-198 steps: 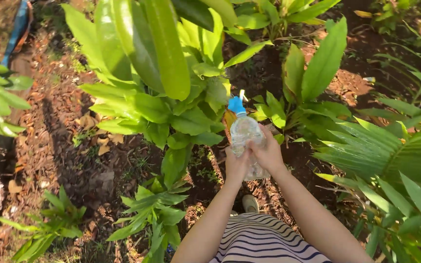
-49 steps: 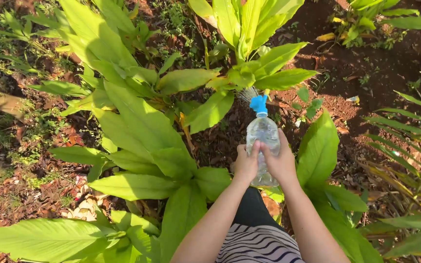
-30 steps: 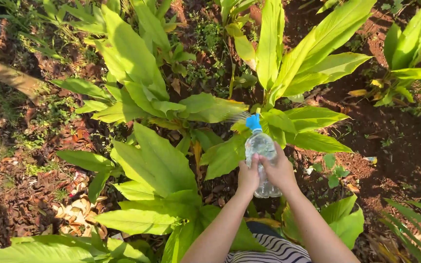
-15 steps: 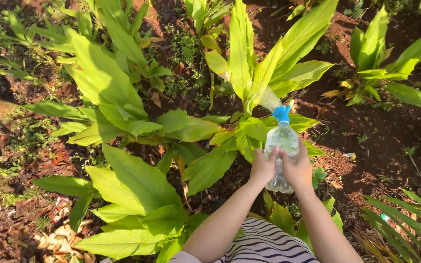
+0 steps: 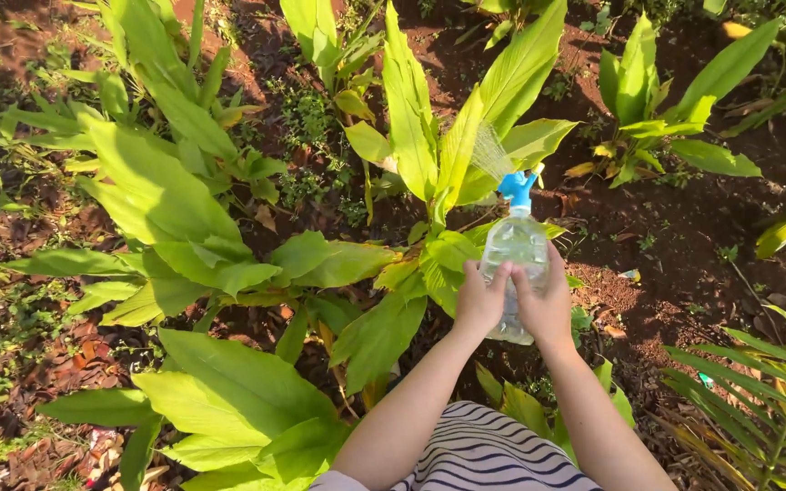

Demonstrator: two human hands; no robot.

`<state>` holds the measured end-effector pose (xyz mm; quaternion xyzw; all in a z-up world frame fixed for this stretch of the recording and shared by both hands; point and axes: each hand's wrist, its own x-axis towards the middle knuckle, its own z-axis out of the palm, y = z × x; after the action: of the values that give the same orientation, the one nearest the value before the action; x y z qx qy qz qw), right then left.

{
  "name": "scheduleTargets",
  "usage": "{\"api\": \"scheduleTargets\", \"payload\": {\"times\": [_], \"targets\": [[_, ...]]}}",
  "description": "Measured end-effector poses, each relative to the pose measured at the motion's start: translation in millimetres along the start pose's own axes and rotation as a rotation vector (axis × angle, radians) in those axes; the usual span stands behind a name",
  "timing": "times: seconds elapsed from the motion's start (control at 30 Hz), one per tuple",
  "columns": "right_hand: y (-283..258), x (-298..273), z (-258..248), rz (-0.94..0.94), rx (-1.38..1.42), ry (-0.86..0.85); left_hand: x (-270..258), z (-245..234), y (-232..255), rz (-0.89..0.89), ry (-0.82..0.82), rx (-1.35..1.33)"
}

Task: Watering various plants in a garden using a plastic spray bottle.

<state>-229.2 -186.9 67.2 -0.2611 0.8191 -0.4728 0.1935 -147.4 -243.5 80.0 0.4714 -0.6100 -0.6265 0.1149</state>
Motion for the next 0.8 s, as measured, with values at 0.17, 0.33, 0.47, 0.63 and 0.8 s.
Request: {"api": "scheduleTargets", "payload": {"times": [0.17,0.33,0.47,0.63,0.8], "targets": [[22,14,23,0.117,-0.009,-0.069,32,-12,-31,-0.057,-0.008,0.059],[19,25,48,0.302,0.023,-0.167,42,-33,-32,-0.134,-0.058,0.052],[13,32,60,0.442,0.004,-0.263,39,-50,-19,-0.189,-0.136,0.081],[32,45,66,0.488,0.003,-0.261,25,-60,0,-0.211,-0.162,0.138],[-2,34,49,0.599,0.138,-0.212,33,-51,-30,0.017,-0.103,0.067]]}}
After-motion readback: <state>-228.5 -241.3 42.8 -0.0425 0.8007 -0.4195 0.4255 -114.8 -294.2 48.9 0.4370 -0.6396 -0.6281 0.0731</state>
